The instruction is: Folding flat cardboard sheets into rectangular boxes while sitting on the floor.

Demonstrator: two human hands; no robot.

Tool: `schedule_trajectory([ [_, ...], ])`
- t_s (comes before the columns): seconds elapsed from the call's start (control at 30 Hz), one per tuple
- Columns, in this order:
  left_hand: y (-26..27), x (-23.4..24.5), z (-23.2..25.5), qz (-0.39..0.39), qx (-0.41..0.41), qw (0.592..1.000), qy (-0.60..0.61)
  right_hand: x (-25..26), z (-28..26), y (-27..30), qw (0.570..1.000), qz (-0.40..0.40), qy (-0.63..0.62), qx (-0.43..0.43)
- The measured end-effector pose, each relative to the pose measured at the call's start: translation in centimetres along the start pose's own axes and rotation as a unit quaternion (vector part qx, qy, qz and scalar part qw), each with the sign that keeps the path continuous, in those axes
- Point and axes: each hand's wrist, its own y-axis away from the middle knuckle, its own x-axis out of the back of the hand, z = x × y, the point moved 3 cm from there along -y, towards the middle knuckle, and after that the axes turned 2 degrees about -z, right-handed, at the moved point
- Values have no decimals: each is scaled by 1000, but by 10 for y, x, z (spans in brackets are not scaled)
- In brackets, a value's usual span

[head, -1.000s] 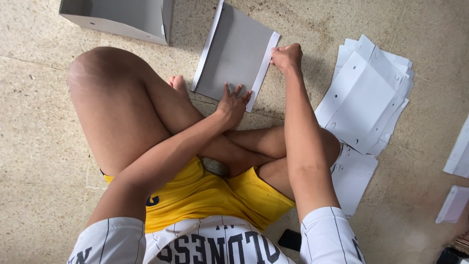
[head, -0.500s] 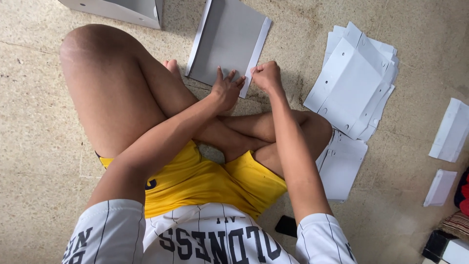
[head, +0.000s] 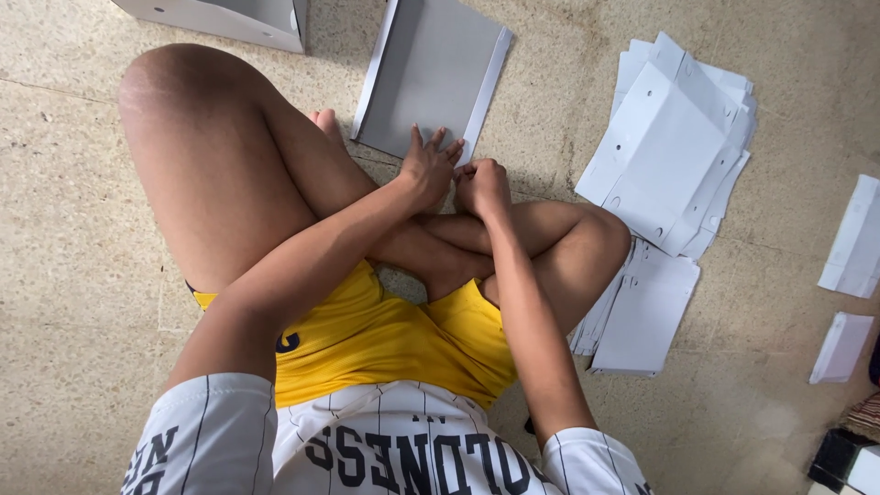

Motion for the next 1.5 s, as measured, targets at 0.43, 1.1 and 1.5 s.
schedule_trajectory([
  [0.43,22,34,4,-36,9,998,-53,41,-14,-88,996,50,46,63],
  [1.1,2,21,13,-88,-33,993,-68,87,-14,-234,997,56,-37,-32],
  [1.5,-1,20,9,-79,-39,996,-23,91,-46,-169,995,29,-61,-75],
])
